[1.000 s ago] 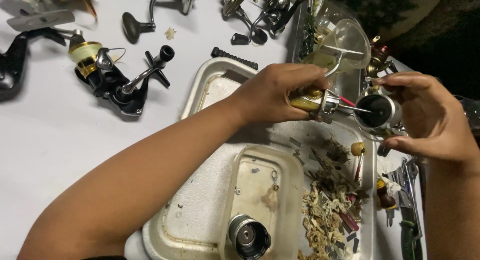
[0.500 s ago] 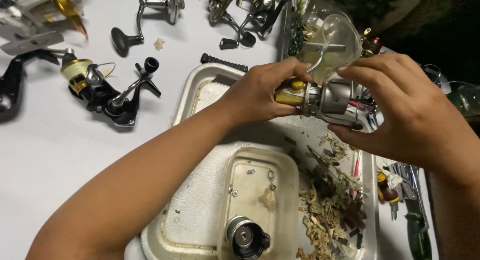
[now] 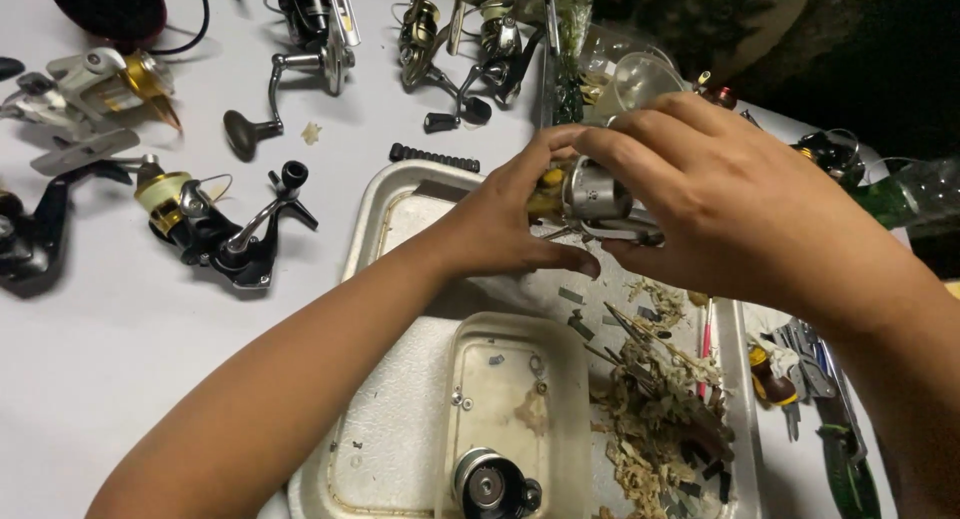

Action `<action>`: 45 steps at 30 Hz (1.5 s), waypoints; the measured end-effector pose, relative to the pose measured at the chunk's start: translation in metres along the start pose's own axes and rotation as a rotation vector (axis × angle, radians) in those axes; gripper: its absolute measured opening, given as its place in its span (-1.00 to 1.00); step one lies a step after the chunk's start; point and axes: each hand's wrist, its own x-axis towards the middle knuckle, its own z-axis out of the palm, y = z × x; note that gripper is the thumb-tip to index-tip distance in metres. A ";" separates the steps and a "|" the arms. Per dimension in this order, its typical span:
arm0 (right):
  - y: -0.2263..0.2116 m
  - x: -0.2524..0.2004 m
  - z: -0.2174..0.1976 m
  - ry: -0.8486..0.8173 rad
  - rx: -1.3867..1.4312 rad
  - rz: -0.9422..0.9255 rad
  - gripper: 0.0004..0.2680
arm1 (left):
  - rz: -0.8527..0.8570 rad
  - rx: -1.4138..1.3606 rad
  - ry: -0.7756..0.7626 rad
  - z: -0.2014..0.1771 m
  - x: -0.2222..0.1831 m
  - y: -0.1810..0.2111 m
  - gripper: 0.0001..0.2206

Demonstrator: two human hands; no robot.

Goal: Cleaning and assembling the internal components of various fishing reels on a parts tray using a small brush and manual manipulation.

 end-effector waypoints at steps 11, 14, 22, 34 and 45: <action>0.001 0.017 0.000 -0.004 0.146 -0.075 -0.38 | -0.196 -0.260 0.105 0.003 0.010 -0.024 -0.42; 0.010 0.003 -0.005 0.121 0.275 -0.064 -0.26 | -0.176 -0.443 0.086 0.001 0.009 -0.025 -0.30; 0.004 -0.046 0.050 0.474 0.937 0.146 -0.08 | -0.253 -0.309 0.003 0.004 -0.003 0.006 0.05; -0.021 -0.060 0.085 0.586 0.796 0.275 -0.52 | -0.039 -0.606 -0.102 0.010 -0.004 -0.037 -0.13; -0.032 -0.059 0.088 0.707 0.576 0.312 -0.75 | 0.052 -0.518 -0.028 0.012 -0.003 -0.037 0.05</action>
